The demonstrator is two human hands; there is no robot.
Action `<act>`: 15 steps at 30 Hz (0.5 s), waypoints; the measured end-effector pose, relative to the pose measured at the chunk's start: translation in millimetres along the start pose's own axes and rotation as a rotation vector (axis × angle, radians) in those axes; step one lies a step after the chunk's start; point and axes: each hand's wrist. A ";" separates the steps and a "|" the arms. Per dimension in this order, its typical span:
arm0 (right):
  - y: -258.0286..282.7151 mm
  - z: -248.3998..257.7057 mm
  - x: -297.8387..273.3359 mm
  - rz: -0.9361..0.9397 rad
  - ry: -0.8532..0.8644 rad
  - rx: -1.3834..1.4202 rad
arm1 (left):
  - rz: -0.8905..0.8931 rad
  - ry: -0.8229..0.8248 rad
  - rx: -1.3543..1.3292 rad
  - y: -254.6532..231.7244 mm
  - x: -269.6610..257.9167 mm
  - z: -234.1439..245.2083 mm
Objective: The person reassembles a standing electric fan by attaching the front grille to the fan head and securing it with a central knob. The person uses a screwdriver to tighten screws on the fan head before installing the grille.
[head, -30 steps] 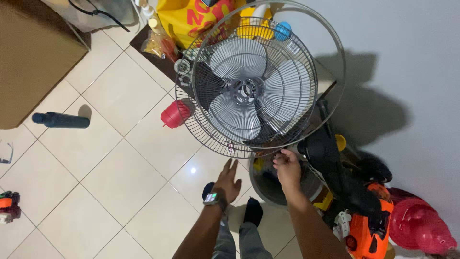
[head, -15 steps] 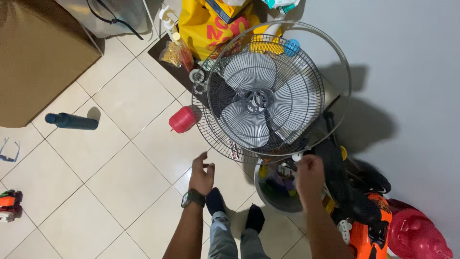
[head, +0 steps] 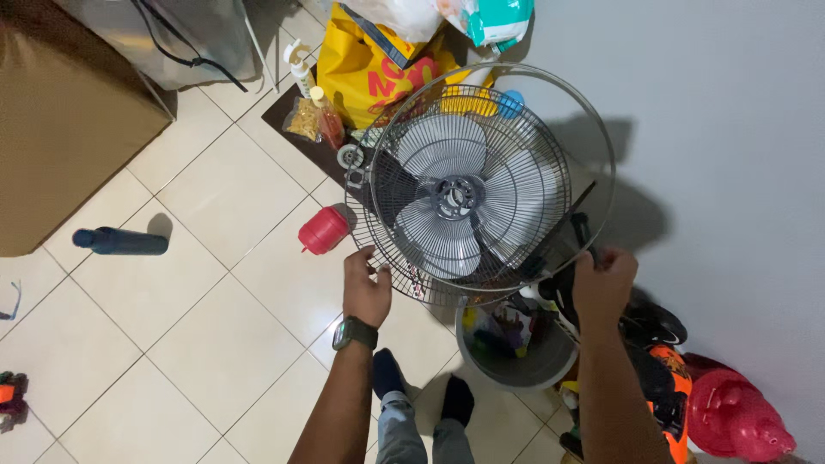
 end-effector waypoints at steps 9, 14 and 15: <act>-12.7 -17.4 54.7 -0.250 0.135 -0.054 | 0.155 0.033 0.011 21.2 -18.3 -6.7; -8.8 -18.1 68.9 -0.167 0.184 -0.102 | 0.266 0.081 0.012 26.2 -23.8 -5.8; -8.3 -17.4 69.5 -0.155 0.178 -0.091 | 0.274 0.087 0.007 25.3 -24.1 -5.2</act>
Point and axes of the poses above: each hand's wrist, its own x-axis towards the middle knuckle, its own z-axis out of the back of the hand, y = z × x, and after that the axes turned 7 degrees about x, right-handed
